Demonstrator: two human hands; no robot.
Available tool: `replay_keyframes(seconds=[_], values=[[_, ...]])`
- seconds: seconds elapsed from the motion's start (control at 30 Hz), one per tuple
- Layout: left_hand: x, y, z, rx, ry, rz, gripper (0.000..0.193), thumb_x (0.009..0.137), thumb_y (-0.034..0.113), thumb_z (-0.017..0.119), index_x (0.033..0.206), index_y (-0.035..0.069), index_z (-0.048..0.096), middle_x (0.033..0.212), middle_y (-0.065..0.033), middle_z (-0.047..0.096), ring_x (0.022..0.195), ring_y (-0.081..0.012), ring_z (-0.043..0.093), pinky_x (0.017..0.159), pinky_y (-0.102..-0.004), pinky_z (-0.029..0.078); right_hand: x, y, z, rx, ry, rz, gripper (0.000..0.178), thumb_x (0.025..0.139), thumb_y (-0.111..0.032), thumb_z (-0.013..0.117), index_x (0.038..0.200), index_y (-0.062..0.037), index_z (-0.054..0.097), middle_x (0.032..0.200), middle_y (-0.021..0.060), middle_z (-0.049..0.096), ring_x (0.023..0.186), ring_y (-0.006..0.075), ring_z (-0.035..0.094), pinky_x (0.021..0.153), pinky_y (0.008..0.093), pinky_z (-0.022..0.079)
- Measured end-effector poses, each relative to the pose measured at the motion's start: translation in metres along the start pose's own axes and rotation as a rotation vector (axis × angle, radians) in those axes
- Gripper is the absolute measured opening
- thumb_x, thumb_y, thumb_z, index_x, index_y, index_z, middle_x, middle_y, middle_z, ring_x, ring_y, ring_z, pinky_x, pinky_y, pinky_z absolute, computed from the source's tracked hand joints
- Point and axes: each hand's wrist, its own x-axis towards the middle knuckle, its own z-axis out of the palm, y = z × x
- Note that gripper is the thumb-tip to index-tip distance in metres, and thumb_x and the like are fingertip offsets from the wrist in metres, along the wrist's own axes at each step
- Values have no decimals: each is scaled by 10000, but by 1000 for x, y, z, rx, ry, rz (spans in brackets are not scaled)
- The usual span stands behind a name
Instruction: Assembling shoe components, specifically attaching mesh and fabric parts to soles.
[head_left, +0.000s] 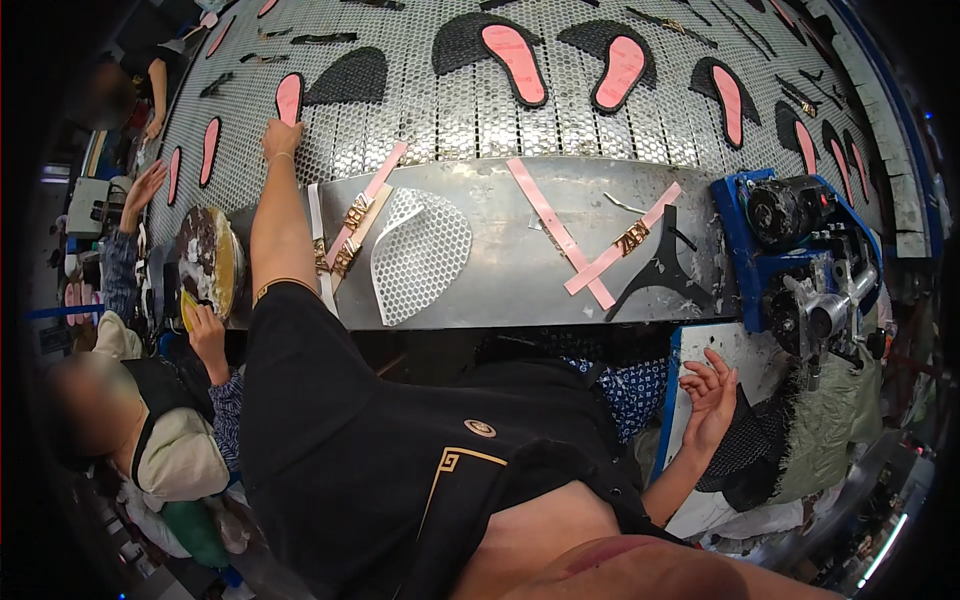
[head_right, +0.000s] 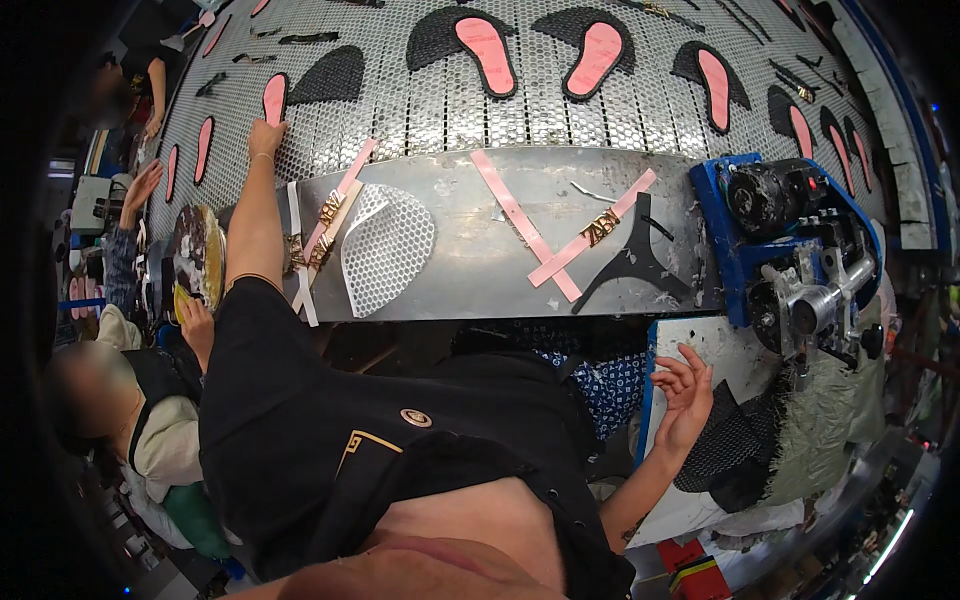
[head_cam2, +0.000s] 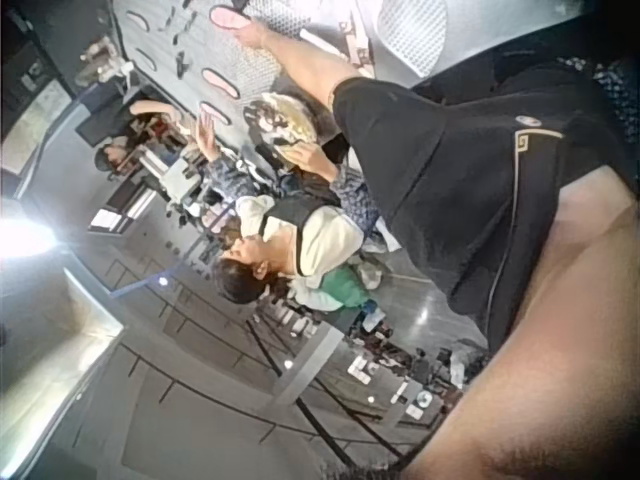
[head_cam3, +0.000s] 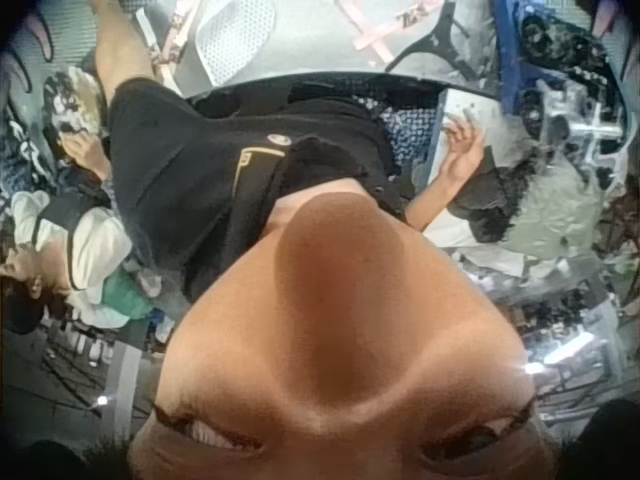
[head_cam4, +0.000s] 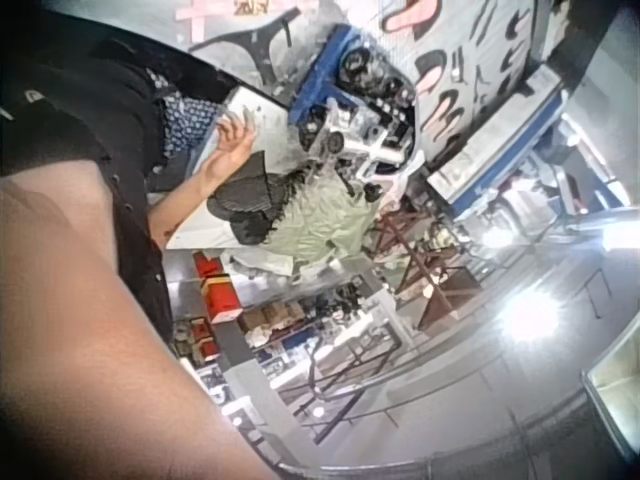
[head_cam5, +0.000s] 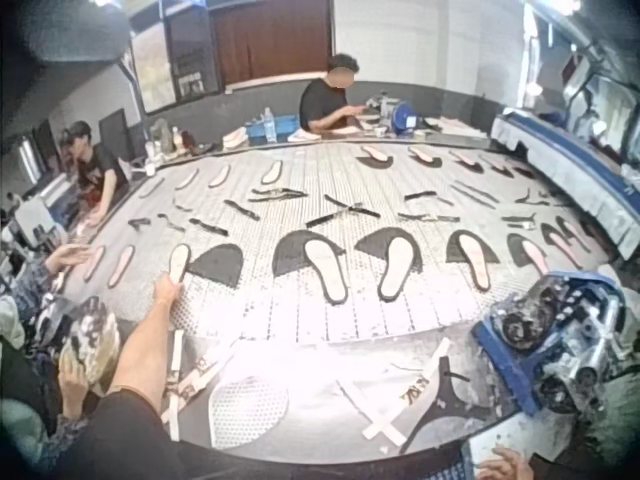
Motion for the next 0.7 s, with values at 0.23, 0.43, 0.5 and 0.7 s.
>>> replay_keyframes(seconds=[0.23,0.43,0.5,0.7], values=[[10,10,-18,-365,78,-209,941,667,380,753,1364,-105,347,1281,-285,538,1190,-423,532,1013,-446,434,-1,0,18,-51,17,-14,551,1032,-417,339,1248,56,520,969,164,678,752,168,643,739,270,494],[-62,22,-37,-398,146,296,949,674,335,720,1396,-116,302,1383,-308,428,1286,-420,432,1072,-425,366,-9,4,-3,-16,129,-74,491,1018,-375,430,1250,45,535,1023,146,667,844,165,638,765,268,488],[-63,13,-13,-377,75,407,954,695,346,714,1415,-109,284,1424,-317,376,1320,-417,392,1100,-421,330,-9,-1,-13,-114,267,-110,451,1008,-350,466,1237,28,557,1040,132,664,891,169,633,781,270,486],[-53,33,43,-69,518,792,1013,781,623,653,1410,-99,326,1436,-309,363,1322,-447,366,1103,-510,284,-29,20,-131,-1128,976,-406,394,893,-242,649,1162,42,608,1210,208,592,1109,328,578,969,399,430]])
